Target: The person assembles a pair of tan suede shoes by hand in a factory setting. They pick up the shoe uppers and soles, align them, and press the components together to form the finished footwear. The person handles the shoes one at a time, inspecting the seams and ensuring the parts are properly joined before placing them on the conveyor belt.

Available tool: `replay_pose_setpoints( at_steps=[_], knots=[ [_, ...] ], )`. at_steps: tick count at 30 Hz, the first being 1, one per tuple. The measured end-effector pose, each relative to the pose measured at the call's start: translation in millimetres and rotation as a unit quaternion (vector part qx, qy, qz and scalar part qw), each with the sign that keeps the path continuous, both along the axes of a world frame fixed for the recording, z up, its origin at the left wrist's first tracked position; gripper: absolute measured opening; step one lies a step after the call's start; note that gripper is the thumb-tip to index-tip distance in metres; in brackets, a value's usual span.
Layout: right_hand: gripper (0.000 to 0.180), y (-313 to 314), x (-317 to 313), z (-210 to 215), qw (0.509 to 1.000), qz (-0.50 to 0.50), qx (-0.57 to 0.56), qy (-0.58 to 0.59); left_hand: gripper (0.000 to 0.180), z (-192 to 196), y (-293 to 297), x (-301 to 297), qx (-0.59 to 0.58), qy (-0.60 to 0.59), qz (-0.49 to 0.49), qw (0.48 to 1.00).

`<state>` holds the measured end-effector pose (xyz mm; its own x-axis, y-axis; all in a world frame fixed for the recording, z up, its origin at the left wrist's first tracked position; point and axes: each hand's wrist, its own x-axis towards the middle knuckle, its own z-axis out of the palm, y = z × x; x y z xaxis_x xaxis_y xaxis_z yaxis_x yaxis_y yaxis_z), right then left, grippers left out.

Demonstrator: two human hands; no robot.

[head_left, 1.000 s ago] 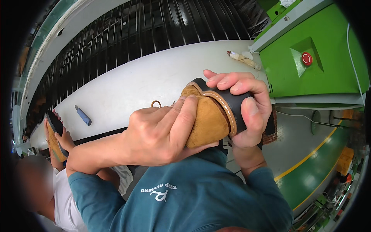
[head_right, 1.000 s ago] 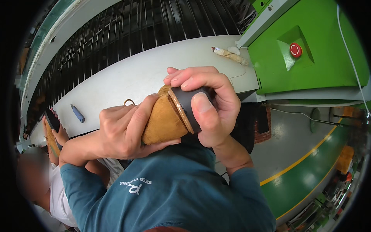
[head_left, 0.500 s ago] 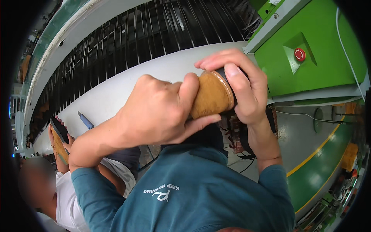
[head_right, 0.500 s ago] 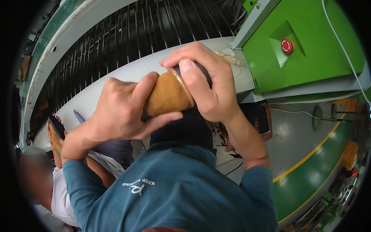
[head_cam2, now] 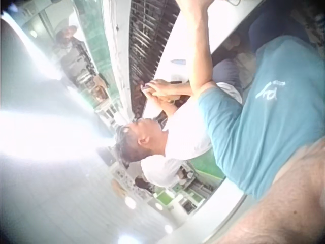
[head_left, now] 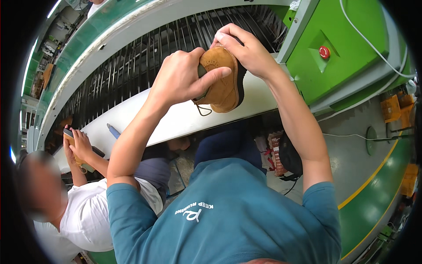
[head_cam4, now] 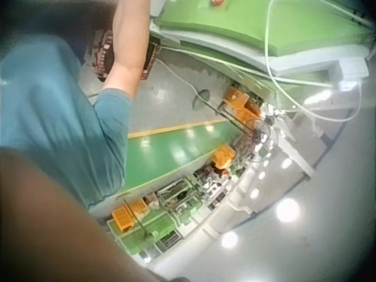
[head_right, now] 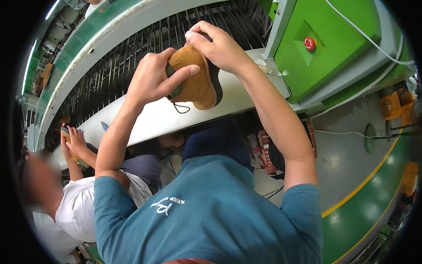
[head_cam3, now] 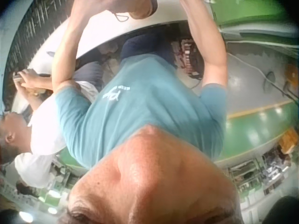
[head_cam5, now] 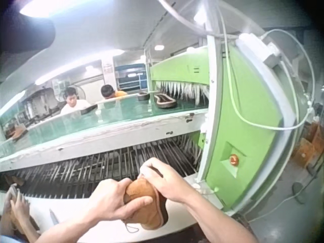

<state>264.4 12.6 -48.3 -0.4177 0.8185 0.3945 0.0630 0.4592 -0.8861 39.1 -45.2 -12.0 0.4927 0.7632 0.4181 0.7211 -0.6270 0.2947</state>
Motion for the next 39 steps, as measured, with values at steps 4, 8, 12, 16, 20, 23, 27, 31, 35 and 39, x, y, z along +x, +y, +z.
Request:
replay_pose_setpoints(
  at_steps=[4, 8, 12, 16, 20, 23, 27, 31, 35, 39],
  knots=[
    [0.023, -7, -18, 0, 0.999, -0.019, 0.007, 0.026, 0.076, -1, -10, -8, -0.009, -0.01, 0.027, 1.0],
    [0.024, -3, -24, 1, 1.0, 0.001, 0.027, -0.003, 0.074, -4, -21, -13, -0.013, -0.024, 0.043, 0.999],
    [0.024, -7, -17, 10, 0.998, 0.021, 0.061, -0.018, 0.074, -10, -26, -12, 0.022, -0.024, 0.04, 0.999],
    [0.019, -44, -22, 1, 0.992, 0.029, 0.076, 0.091, 0.07, -13, -63, -7, 0.093, -0.001, 0.07, 0.993],
    [0.01, -102, -8, -16, 0.979, 0.044, 0.064, 0.189, 0.066, -34, -126, 17, 0.123, -0.032, 0.092, 0.988],
    [0.011, -121, 3, -33, 0.974, 0.061, 0.125, 0.182, 0.068, -46, -148, 21, 0.131, -0.058, 0.066, 0.987],
    [0.011, -127, 6, -35, 0.97, 0.101, 0.155, 0.159, 0.076, -54, -159, 19, 0.133, -0.066, 0.044, 0.988],
    [0.011, -116, -1, -29, 0.969, 0.126, 0.169, 0.132, 0.08, -53, -152, 12, 0.132, -0.063, 0.04, 0.988],
    [0.011, -101, -8, -22, 0.97, 0.144, 0.138, 0.137, 0.079, -53, -136, 7, 0.141, -0.091, 0.038, 0.985],
    [0.013, -90, -13, -25, 0.977, 0.107, 0.125, 0.135, 0.079, -43, -117, -5, 0.095, -0.107, 0.034, 0.989]
  ],
)
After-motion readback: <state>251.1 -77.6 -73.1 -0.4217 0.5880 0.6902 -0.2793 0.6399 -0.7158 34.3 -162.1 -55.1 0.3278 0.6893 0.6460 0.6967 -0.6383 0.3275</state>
